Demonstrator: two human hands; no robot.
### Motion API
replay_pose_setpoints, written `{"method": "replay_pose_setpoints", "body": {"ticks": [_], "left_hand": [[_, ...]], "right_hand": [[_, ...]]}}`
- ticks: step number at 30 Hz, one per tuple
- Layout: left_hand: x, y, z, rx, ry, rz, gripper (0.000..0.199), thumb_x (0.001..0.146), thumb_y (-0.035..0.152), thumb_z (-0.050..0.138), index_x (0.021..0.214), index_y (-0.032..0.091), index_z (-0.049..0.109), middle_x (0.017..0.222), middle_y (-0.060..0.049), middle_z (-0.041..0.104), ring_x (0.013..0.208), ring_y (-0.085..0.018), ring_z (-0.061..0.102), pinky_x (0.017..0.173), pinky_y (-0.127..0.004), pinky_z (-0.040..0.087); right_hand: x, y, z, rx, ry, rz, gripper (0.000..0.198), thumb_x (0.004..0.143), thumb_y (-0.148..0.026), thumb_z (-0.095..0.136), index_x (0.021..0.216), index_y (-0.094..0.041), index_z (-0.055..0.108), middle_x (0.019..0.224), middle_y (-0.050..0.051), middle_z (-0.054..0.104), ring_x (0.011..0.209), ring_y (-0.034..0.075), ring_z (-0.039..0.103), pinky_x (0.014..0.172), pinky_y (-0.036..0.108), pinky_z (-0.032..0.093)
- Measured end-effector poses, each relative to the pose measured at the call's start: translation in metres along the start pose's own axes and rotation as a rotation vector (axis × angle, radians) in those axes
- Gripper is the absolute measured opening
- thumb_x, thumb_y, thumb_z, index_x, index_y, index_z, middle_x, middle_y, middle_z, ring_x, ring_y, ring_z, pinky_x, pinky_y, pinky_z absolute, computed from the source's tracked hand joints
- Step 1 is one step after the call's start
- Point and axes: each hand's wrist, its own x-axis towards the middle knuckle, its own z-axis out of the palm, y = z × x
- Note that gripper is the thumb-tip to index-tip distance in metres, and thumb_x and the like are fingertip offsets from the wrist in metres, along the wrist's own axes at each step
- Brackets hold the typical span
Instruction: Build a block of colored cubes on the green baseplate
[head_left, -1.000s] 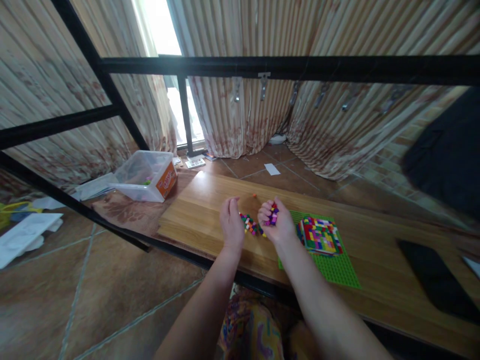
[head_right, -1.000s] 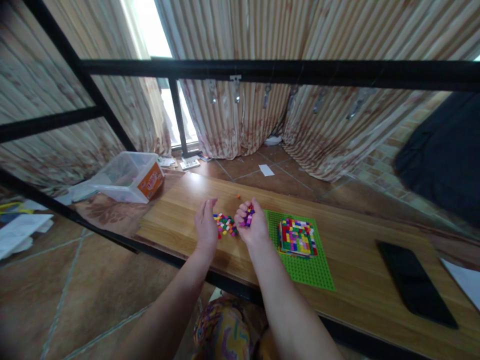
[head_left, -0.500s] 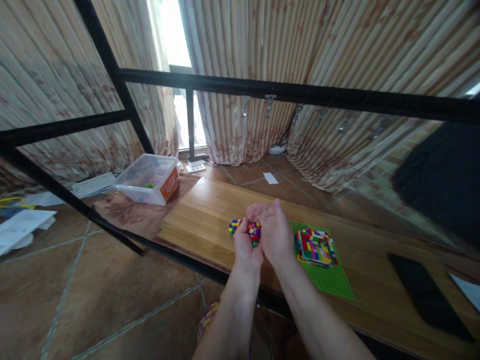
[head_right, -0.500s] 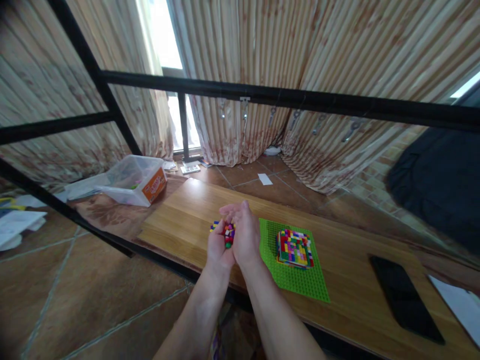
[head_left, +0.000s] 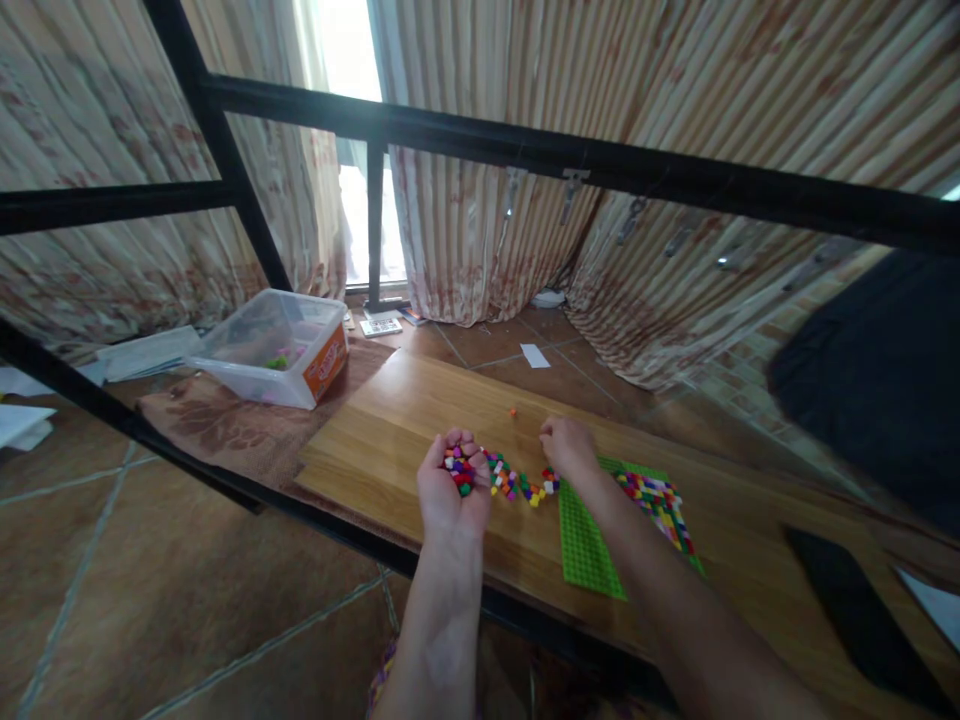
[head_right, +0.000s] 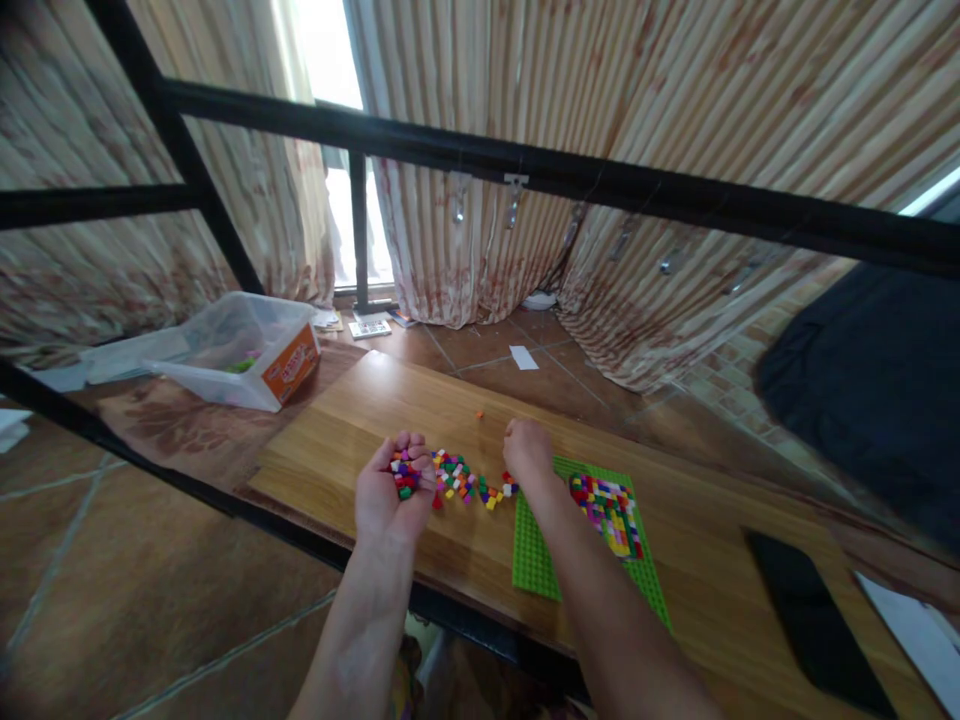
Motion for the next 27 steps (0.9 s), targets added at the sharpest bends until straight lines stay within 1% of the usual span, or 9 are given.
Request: {"method": "replay_pose_setpoints", "body": {"ticks": [3, 7, 13, 16, 19, 21, 24, 25, 27], "left_hand": [[-0.001, 0.007, 0.002, -0.030, 0.009, -0.017, 0.033, 0.092, 0.016, 0.037, 0.066, 0.013, 0.057, 0.066, -0.003, 0.052, 0.050, -0.004, 0.046, 0.042, -0.012, 0.039], [-0.001, 0.018, 0.003, -0.100, 0.022, -0.010, 0.029, 0.092, 0.015, 0.039, 0.068, 0.012, 0.056, 0.068, -0.002, 0.052, 0.050, -0.003, 0.046, 0.041, -0.011, 0.037], [0.002, 0.022, 0.001, -0.068, 0.061, -0.014, 0.024, 0.090, 0.014, 0.042, 0.071, 0.011, 0.055, 0.067, -0.003, 0.054, 0.049, -0.004, 0.047, 0.041, -0.013, 0.038], [0.004, 0.016, 0.003, -0.015, 0.181, 0.001, 0.020, 0.089, 0.013, 0.045, 0.073, 0.011, 0.057, 0.069, -0.004, 0.057, 0.052, -0.005, 0.051, 0.044, -0.013, 0.042], [0.005, 0.003, 0.004, 0.026, 0.255, -0.027, 0.019, 0.089, 0.013, 0.046, 0.076, 0.009, 0.060, 0.072, -0.006, 0.061, 0.061, -0.009, 0.059, 0.056, -0.018, 0.052], [0.005, -0.008, 0.005, 0.040, 0.210, -0.084, 0.021, 0.090, 0.015, 0.046, 0.077, 0.008, 0.061, 0.073, -0.007, 0.062, 0.063, -0.011, 0.061, 0.060, -0.023, 0.054], [0.003, -0.022, 0.006, 0.023, 0.114, -0.150, 0.024, 0.090, 0.016, 0.045, 0.073, 0.010, 0.060, 0.069, -0.005, 0.061, 0.061, -0.011, 0.060, 0.061, -0.024, 0.054], [0.001, -0.026, 0.006, 0.011, 0.091, -0.164, 0.025, 0.091, 0.016, 0.045, 0.072, 0.010, 0.060, 0.069, -0.005, 0.061, 0.061, -0.010, 0.061, 0.062, -0.023, 0.055], [-0.002, -0.030, 0.006, -0.014, 0.076, -0.188, 0.024, 0.091, 0.015, 0.045, 0.073, 0.009, 0.060, 0.071, -0.006, 0.062, 0.065, -0.011, 0.062, 0.065, -0.024, 0.055]], "right_hand": [[0.012, -0.008, 0.006, -0.068, -0.039, -0.028, 0.020, 0.081, -0.014, 0.053, 0.081, -0.016, 0.073, 0.089, 0.012, 0.073, 0.090, 0.024, 0.066, 0.081, 0.032, 0.045], [0.034, -0.025, 0.015, -0.096, -0.051, -0.065, 0.026, 0.086, -0.021, 0.051, 0.104, -0.019, 0.070, 0.105, 0.009, 0.073, 0.099, 0.020, 0.064, 0.085, 0.028, 0.043], [0.046, -0.044, 0.025, -0.104, -0.116, -0.093, 0.018, 0.081, -0.015, 0.057, 0.085, -0.015, 0.075, 0.094, 0.013, 0.074, 0.094, 0.022, 0.066, 0.082, 0.029, 0.044], [0.038, -0.050, 0.011, -0.051, -0.132, -0.135, 0.020, 0.080, -0.012, 0.055, 0.080, -0.013, 0.075, 0.091, 0.014, 0.075, 0.090, 0.023, 0.067, 0.079, 0.029, 0.045], [0.017, -0.059, -0.012, 0.061, -0.156, -0.218, 0.020, 0.083, -0.020, 0.055, 0.086, -0.018, 0.075, 0.088, 0.006, 0.076, 0.083, 0.017, 0.068, 0.074, 0.024, 0.046], [-0.002, -0.065, -0.029, 0.165, -0.207, -0.297, 0.020, 0.083, -0.025, 0.056, 0.092, -0.021, 0.074, 0.085, 0.000, 0.075, 0.076, 0.013, 0.067, 0.068, 0.021, 0.047], [-0.028, -0.068, -0.054, 0.475, -0.357, -0.409, 0.020, 0.082, -0.026, 0.057, 0.093, -0.019, 0.073, 0.085, 0.002, 0.075, 0.074, 0.015, 0.067, 0.066, 0.024, 0.049], [-0.035, -0.066, -0.062, 0.511, -0.366, -0.422, 0.022, 0.083, -0.027, 0.057, 0.096, -0.019, 0.072, 0.087, 0.002, 0.075, 0.075, 0.015, 0.067, 0.067, 0.025, 0.049], [-0.044, -0.056, -0.072, 0.460, -0.280, -0.403, 0.023, 0.085, -0.027, 0.054, 0.099, -0.021, 0.072, 0.091, 0.002, 0.074, 0.078, 0.016, 0.067, 0.072, 0.027, 0.049]]}}
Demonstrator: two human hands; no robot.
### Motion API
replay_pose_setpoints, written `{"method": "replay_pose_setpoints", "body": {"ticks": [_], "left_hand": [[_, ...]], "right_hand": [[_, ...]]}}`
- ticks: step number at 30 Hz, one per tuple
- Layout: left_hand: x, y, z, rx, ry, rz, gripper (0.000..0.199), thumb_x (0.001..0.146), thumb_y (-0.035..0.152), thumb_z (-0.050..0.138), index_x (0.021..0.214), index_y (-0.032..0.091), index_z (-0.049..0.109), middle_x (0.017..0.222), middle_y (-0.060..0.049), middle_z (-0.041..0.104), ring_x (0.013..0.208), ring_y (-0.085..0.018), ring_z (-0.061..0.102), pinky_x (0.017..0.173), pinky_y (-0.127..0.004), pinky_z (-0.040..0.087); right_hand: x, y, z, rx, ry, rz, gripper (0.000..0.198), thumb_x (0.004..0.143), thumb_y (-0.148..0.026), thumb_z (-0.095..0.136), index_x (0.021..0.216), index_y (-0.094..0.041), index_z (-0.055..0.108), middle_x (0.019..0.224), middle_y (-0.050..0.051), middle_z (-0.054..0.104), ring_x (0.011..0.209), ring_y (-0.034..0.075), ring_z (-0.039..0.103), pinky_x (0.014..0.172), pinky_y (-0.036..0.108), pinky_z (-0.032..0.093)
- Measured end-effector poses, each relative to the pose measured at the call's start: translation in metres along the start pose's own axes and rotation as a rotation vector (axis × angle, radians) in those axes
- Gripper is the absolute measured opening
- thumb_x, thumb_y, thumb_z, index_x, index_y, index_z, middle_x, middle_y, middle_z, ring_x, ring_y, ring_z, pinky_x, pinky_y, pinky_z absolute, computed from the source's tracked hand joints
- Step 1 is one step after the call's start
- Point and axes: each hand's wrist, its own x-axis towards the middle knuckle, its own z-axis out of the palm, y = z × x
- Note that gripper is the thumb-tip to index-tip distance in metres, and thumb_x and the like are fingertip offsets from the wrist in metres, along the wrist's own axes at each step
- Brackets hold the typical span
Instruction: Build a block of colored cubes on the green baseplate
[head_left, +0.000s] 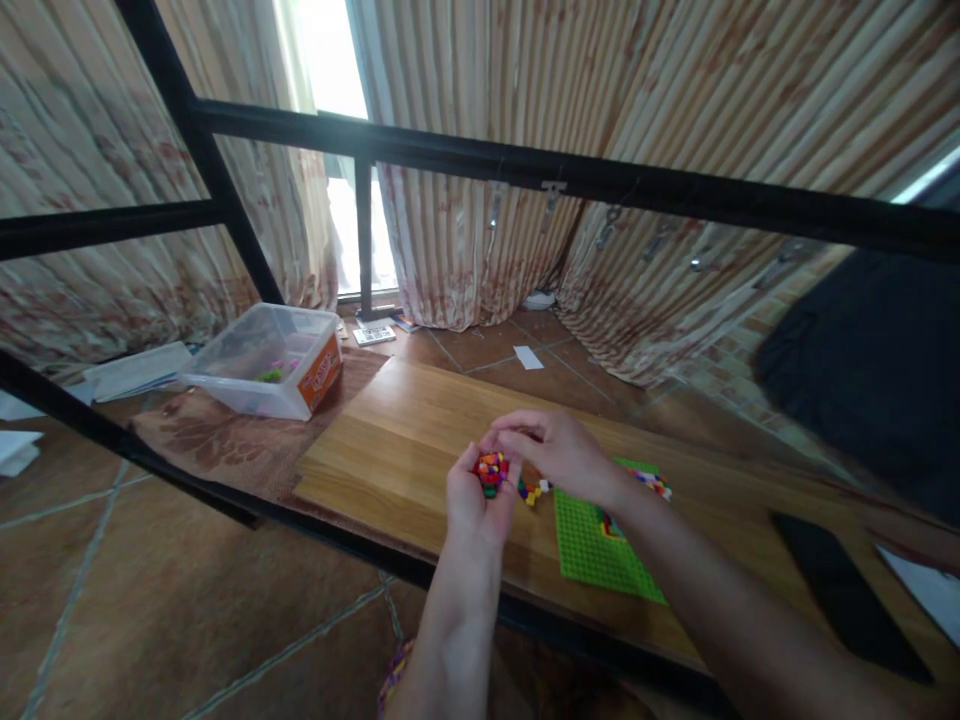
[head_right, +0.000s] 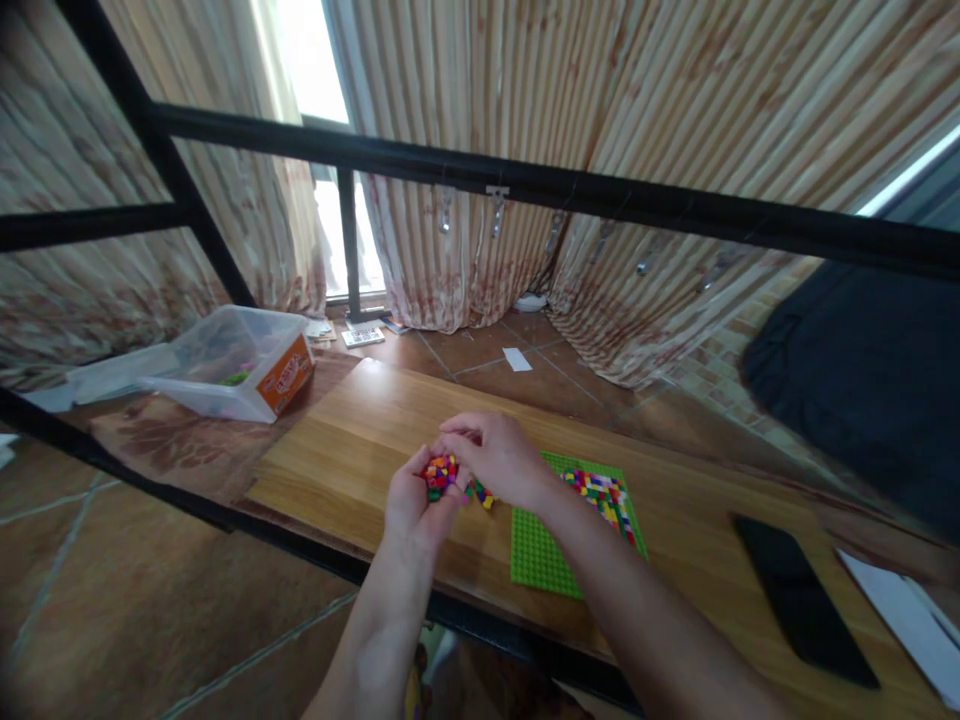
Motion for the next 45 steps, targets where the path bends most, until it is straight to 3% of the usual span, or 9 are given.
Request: {"method": "replay_pose_setpoints", "body": {"ticks": [4, 6, 10, 14, 19, 24, 30, 45], "left_hand": [[-0.004, 0.003, -0.002, -0.016, 0.044, 0.026, 0.022, 0.090, 0.014, 0.046, 0.074, 0.008, 0.060, 0.073, -0.007, 0.062, 0.067, -0.011, 0.062, 0.060, -0.020, 0.054], [-0.005, 0.007, -0.003, -0.014, 0.054, 0.071, 0.023, 0.090, 0.015, 0.046, 0.073, 0.008, 0.059, 0.073, -0.006, 0.061, 0.065, -0.010, 0.061, 0.058, -0.019, 0.053], [-0.004, 0.017, -0.006, -0.013, 0.065, 0.143, 0.023, 0.091, 0.014, 0.045, 0.073, 0.009, 0.059, 0.073, -0.006, 0.060, 0.067, -0.010, 0.061, 0.057, -0.018, 0.053], [-0.005, 0.025, -0.007, -0.018, 0.065, 0.168, 0.022, 0.090, 0.013, 0.045, 0.074, 0.009, 0.059, 0.073, -0.005, 0.060, 0.066, -0.009, 0.060, 0.057, -0.017, 0.053], [-0.005, 0.029, -0.006, -0.003, 0.075, 0.193, 0.024, 0.091, 0.013, 0.044, 0.073, 0.009, 0.059, 0.072, -0.005, 0.060, 0.065, -0.009, 0.060, 0.055, -0.017, 0.053], [-0.005, 0.027, -0.007, 0.020, 0.079, 0.189, 0.023, 0.091, 0.014, 0.044, 0.074, 0.009, 0.059, 0.072, -0.006, 0.060, 0.065, -0.009, 0.059, 0.054, -0.017, 0.052], [-0.004, 0.025, -0.008, 0.050, 0.077, 0.184, 0.021, 0.089, 0.013, 0.045, 0.072, 0.011, 0.058, 0.071, -0.005, 0.059, 0.064, -0.009, 0.059, 0.054, -0.017, 0.052], [-0.004, 0.019, -0.010, 0.096, 0.101, 0.187, 0.021, 0.089, 0.014, 0.045, 0.073, 0.011, 0.059, 0.075, -0.006, 0.060, 0.063, -0.009, 0.059, 0.053, -0.017, 0.051]], "right_hand": [[-0.023, 0.025, 0.003, -0.404, 0.215, 0.216, 0.026, 0.090, -0.028, 0.050, 0.104, -0.016, 0.068, 0.100, 0.009, 0.072, 0.089, 0.020, 0.064, 0.083, 0.032, 0.045], [-0.031, 0.038, 0.020, -0.569, 0.207, 0.303, 0.035, 0.091, -0.034, 0.049, 0.115, -0.012, 0.063, 0.112, 0.015, 0.066, 0.102, 0.024, 0.060, 0.088, 0.034, 0.042], [-0.037, 0.051, 0.061, -0.724, 0.194, 0.361, 0.044, 0.094, -0.045, 0.045, 0.114, -0.009, 0.060, 0.109, 0.019, 0.062, 0.104, 0.029, 0.055, 0.089, 0.038, 0.039], [-0.036, 0.054, 0.080, -0.749, 0.258, 0.287, 0.040, 0.092, -0.049, 0.047, 0.105, -0.012, 0.060, 0.105, 0.016, 0.059, 0.099, 0.028, 0.052, 0.085, 0.037, 0.039], [-0.032, 0.057, 0.088, -0.757, 0.242, 0.173, 0.025, 0.098, -0.033, 0.038, 0.095, -0.018, 0.058, 0.097, 0.009, 0.058, 0.094, 0.022, 0.052, 0.079, 0.031, 0.038], [-0.025, 0.056, 0.091, -0.795, 0.230, 0.202, 0.027, 0.098, -0.035, 0.037, 0.091, -0.020, 0.058, 0.095, 0.007, 0.060, 0.091, 0.020, 0.054, 0.067, 0.028, 0.036], [-0.022, 0.058, 0.092, -0.762, 0.282, 0.230, 0.034, 0.099, -0.037, 0.036, 0.083, -0.020, 0.061, 0.088, 0.005, 0.063, 0.082, 0.017, 0.057, 0.066, 0.028, 0.034], [-0.025, 0.060, 0.093, -0.742, 0.330, 0.248, 0.042, 0.098, -0.041, 0.035, 0.075, -0.020, 0.064, 0.082, 0.006, 0.066, 0.083, 0.018, 0.056, 0.066, 0.029, 0.033]]}}
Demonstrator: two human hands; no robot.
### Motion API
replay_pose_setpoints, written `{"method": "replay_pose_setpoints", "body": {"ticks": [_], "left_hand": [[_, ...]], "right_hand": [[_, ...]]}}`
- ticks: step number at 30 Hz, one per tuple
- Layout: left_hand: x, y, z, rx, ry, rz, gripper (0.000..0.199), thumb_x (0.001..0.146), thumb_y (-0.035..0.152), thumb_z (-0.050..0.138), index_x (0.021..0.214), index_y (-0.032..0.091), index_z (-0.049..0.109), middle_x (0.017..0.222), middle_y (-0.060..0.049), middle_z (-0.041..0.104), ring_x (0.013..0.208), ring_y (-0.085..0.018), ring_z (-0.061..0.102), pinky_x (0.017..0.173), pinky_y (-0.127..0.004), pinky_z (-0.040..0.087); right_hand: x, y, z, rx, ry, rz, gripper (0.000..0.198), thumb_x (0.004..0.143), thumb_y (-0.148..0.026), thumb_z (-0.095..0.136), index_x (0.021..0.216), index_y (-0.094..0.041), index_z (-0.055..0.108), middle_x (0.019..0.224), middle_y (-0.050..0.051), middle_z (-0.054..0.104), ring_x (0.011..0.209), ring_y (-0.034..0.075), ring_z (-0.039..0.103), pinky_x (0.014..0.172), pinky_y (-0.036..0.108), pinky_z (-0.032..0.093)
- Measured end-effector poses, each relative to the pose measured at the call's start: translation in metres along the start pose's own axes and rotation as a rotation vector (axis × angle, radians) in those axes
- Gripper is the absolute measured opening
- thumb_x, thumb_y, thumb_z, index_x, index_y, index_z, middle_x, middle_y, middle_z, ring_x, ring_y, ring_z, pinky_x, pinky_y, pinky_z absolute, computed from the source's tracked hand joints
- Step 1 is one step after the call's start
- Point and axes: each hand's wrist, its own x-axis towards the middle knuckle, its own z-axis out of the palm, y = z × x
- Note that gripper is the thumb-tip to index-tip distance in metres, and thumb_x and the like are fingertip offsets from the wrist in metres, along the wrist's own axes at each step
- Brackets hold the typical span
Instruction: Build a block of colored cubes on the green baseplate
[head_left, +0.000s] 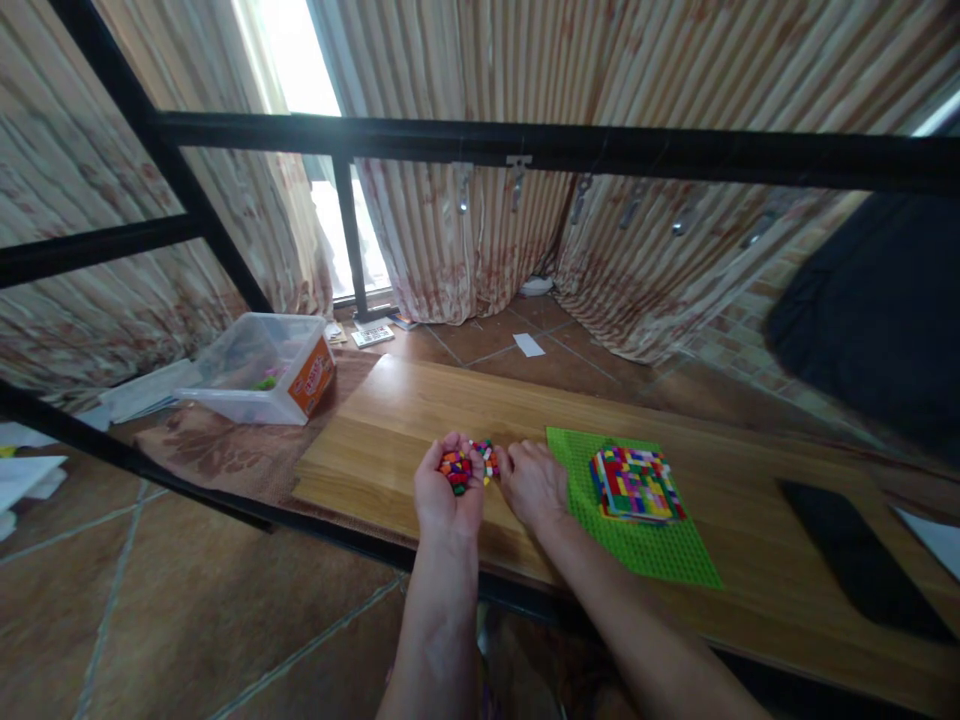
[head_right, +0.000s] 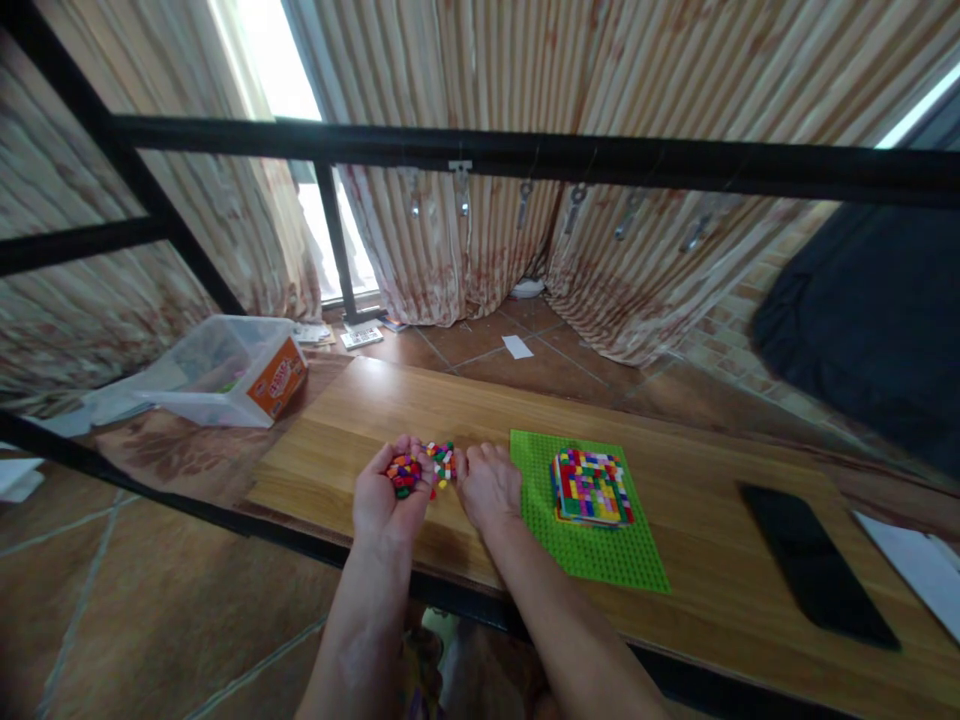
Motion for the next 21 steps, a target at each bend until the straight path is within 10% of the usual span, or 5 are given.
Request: {"method": "replay_pose_setpoints", "body": {"ticks": [21], "left_hand": [[-0.003, -0.022, 0.002, 0.089, -0.047, -0.042, 0.029, 0.090, 0.015, 0.044, 0.066, 0.010, 0.059, 0.065, -0.006, 0.060, 0.055, -0.007, 0.056, 0.049, -0.014, 0.048]], "right_hand": [[-0.001, -0.002, -0.012, 0.013, -0.124, -0.020, 0.042, 0.099, -0.042, 0.033, 0.082, -0.020, 0.065, 0.087, 0.008, 0.069, 0.084, 0.019, 0.060, 0.060, 0.027, 0.035]]}}
